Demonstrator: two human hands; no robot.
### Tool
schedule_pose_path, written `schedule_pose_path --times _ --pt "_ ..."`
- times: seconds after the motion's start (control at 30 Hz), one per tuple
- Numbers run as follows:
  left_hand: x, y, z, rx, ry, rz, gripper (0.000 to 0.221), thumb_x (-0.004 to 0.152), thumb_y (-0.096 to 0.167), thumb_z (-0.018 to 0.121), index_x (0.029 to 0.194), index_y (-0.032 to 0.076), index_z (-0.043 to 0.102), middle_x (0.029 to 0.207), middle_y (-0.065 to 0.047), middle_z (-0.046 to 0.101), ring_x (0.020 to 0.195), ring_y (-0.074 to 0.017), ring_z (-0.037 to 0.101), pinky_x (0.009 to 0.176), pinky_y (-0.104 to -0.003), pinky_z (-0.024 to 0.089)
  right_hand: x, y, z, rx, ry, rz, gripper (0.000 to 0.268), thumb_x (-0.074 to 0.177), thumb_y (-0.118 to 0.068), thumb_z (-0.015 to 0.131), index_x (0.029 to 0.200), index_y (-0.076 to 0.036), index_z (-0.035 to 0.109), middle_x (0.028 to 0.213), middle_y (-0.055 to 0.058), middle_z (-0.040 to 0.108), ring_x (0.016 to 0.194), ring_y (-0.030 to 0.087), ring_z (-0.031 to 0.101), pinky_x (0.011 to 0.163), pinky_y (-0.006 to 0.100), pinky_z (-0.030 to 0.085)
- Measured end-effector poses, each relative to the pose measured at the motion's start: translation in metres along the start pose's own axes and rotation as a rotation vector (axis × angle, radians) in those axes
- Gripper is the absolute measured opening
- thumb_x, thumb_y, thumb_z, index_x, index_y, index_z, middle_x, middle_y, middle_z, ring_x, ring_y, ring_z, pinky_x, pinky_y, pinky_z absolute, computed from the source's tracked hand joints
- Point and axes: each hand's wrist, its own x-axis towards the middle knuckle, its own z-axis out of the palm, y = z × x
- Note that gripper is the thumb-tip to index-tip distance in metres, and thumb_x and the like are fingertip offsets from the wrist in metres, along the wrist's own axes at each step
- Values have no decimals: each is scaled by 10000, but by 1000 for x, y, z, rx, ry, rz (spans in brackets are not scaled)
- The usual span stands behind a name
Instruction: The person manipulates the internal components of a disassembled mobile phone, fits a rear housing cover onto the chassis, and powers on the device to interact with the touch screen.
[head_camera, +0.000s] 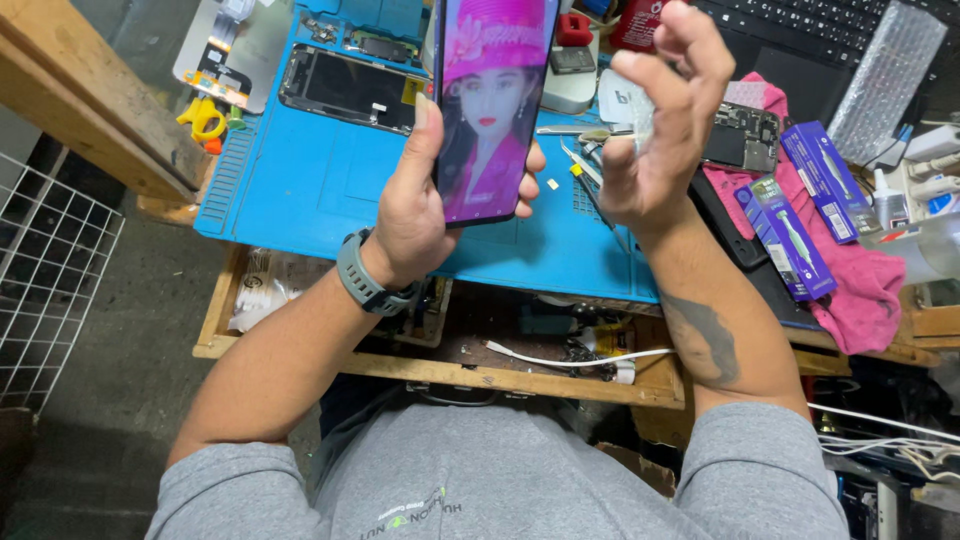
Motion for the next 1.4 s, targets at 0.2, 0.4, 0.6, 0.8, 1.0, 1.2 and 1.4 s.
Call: schedule_pose_path --times 0.2,0.4,0.6,0.8,1.0,1.2,1.4 --pt "0 10 7 -247 -52 -65 812 1091 645 272 1501 -31 458 1159 -234 674 958 -279 722 830 -423 618 5 -7 2 465 -53 100 527 1119 -508 529 1403 -65 538 1294 126 566 1147 193 582 1012 327 478" --pt "-3 15 9 -343 -69 -100 787 1101 621 266 1468 -49 458 1151 -255 673 950 -312 722 822 -437 614 -1 -41 -1 932 -285 271 664 1067 -519 663 1469 -33 452 1257 129 558 973 172 711 810 338 641" --pt "-2 13 9 -340 -85 -63 741 1146 587 275 1438 -65 474 1150 -267 674 946 -335 718 820 -466 610 1 -41 -1 919 -326 223 660 1051 -515 669 1464 -32 492 1244 116 556 968 170 724 774 343 651" --pt "-2 12 6 -364 -90 -67 752 1136 596 273 1451 -58 474 1150 -265 675 951 -335 718 825 -462 606 -2 -41 -1 871 -326 197 681 1048 -523 675 1480 -23 510 1198 116 576 968 166 709 779 314 656" --pt "-2 12 7 -338 -60 -49 770 1126 610 269 1461 -55 466 1160 -254 671 945 -325 712 833 -457 599 9 -40 1 743 -326 103 689 1034 -514 656 1495 -21 514 1161 134 602 947 163 690 750 304 662" --pt "-3 10 6 -270 -100 -18 768 1131 609 257 1473 -42 477 1163 -214 672 964 -287 698 827 -436 597 22 -41 -15 1077 -288 400 480 1059 -449 689 1288 -43 573 1014 110 702 910 173 761 803 342 689" --pt "-1 15 11 -229 -109 3 756 1123 615 285 1447 -33 502 1158 -191 685 970 -258 701 828 -404 599 40 5 -32 99 -520 75 150 1027 -167 759 1086 -32 730 1002 107 701 932 247 702 812 355 545"
